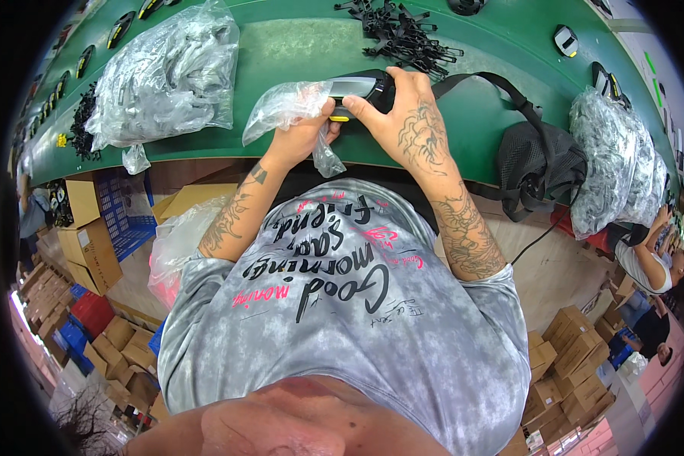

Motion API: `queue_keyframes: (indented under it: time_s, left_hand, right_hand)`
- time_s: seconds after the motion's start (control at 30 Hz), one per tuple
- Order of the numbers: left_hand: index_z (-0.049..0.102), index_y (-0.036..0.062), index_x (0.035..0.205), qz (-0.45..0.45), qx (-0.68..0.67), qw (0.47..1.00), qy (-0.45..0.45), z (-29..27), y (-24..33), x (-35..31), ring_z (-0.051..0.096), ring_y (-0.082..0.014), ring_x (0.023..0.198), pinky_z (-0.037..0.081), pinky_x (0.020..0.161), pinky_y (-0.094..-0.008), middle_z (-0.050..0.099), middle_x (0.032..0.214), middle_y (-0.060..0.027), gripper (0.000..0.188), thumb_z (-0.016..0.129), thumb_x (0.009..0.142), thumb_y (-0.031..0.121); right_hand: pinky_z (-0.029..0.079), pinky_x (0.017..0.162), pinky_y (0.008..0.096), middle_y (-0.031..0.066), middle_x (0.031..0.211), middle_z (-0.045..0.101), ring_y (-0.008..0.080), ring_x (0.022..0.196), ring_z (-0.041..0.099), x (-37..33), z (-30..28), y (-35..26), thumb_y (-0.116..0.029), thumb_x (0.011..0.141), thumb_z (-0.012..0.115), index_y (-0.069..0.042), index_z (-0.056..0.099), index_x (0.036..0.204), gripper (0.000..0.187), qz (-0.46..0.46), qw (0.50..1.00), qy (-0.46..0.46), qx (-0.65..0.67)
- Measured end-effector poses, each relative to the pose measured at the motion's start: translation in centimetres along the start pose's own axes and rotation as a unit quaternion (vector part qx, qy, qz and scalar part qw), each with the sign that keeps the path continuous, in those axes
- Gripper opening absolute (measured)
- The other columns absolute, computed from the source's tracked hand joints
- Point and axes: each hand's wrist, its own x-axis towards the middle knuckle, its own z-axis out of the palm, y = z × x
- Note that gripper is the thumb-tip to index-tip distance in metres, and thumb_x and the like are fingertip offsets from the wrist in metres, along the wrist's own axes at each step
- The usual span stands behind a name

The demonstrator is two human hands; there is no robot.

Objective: The person assembles components of handheld electronic devices by hand, taking electronic components from a plastic bag and a cardboard box and inserting them into a device housing.

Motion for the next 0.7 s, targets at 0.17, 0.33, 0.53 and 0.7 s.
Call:
queue_keyframes:
  time_s: [0.17, 0.33, 0.53, 0.7]
  left_hand:
    - [0.056, 0.0073, 0.115, -0.002, 0.008, 1.000, -0.011, 0.4, -0.3, -0.5, 0.060, -0.0116, 0.065, 0.049, 0.055, -0.0283, 0.060, 0.079, -0.0022, 0.018, 0.063, 0.105, 0.021]
    - [0.058, 0.0066, 0.118, 0.049, 0.105, 0.993, 0.001, -0.1, -1.3, 0.1, 0.056, -0.0098, 0.066, 0.046, 0.055, -0.0273, 0.057, 0.083, -0.0013, 0.019, 0.062, 0.105, 0.020]
    - [0.060, 0.0045, 0.107, -0.062, -0.034, 0.997, 0.008, -0.7, 0.1, 1.4, 0.055, -0.0136, 0.063, 0.043, 0.054, -0.0299, 0.059, 0.080, -0.0051, 0.015, 0.063, 0.105, 0.019]
    - [0.063, 0.0043, 0.118, -0.050, -0.084, 0.995, -0.014, -1.4, 1.9, 0.3, 0.054, -0.0123, 0.061, 0.044, 0.054, -0.0274, 0.061, 0.078, -0.0054, 0.022, 0.058, 0.107, 0.023]
  right_hand:
    - [0.051, 0.098, 0.0430, 0.0243, 0.128, 0.060, 0.0362, 0.114, 0.063, -0.2, 1.7, 1.1, -0.047, 0.081, 0.084, 0.005, 0.056, 0.130, 0.077, 0.003, 0.988, 0.001, 0.156]
    - [0.052, 0.093, 0.0390, 0.0205, 0.117, 0.063, 0.0299, 0.106, 0.064, -0.6, 2.9, 1.1, -0.038, 0.077, 0.089, 0.002, 0.060, 0.125, 0.069, -0.020, 0.983, 0.067, 0.168]
    - [0.052, 0.096, 0.0387, 0.0163, 0.121, 0.064, 0.0249, 0.109, 0.065, 0.2, 2.3, 4.5, -0.035, 0.076, 0.090, 0.000, 0.060, 0.134, 0.074, -0.071, 0.967, -0.005, 0.245]
    - [0.050, 0.100, 0.0324, 0.0134, 0.124, 0.066, 0.0200, 0.114, 0.063, 0.9, 2.1, 3.4, -0.032, 0.084, 0.087, 0.001, 0.058, 0.139, 0.071, -0.118, 0.943, -0.068, 0.304]
